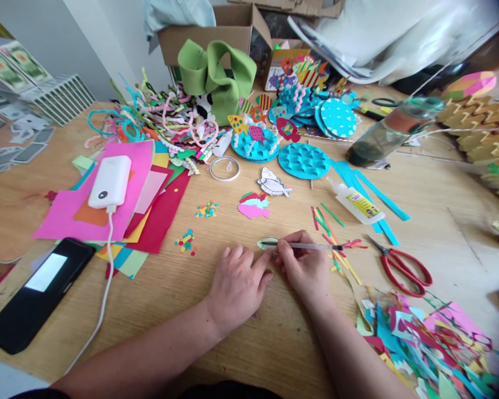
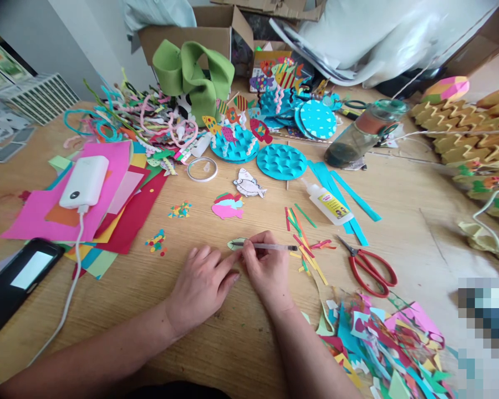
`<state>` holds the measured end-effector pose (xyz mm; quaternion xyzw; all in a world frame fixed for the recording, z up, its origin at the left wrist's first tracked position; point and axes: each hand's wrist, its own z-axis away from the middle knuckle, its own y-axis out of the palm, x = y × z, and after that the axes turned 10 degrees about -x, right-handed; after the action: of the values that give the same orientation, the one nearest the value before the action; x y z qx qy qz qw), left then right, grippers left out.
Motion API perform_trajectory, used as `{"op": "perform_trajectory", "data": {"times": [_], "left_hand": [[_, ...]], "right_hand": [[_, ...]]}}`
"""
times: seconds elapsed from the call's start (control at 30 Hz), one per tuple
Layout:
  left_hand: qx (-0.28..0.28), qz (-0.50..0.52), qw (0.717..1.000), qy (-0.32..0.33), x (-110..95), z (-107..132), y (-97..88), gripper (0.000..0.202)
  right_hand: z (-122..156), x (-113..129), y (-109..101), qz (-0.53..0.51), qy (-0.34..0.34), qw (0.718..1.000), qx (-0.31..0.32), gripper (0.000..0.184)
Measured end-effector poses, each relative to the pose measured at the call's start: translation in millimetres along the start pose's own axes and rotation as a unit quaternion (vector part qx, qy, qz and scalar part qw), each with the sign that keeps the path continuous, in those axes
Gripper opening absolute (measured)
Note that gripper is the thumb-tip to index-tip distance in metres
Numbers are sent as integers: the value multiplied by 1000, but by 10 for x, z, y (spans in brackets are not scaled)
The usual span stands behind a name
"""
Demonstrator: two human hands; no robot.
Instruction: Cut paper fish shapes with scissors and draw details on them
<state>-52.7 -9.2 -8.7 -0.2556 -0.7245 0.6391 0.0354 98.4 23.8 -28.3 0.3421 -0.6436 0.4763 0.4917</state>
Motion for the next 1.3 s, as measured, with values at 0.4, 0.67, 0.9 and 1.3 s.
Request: {"op": "perform_trajectory", "data": {"times": [0.4, 0.67, 0.9, 1.3], "left_hand": [[-1, -1, 1000, 0, -4, 6, -2, 41], [3, 0, 1000, 0, 3, -8, 7, 42], [1, -2, 1000, 0, 5, -3, 12, 42], [-4, -2, 1000, 1, 0, -3, 10, 42]], "right_hand": [[1, 31, 0, -7, -6, 1000, 7, 19], [6, 16, 6, -20, -2, 1000, -5, 19], [7, 22, 7, -24, -12, 1000, 1, 18], [7, -14, 9, -24, -9, 1000, 7, 17]]}}
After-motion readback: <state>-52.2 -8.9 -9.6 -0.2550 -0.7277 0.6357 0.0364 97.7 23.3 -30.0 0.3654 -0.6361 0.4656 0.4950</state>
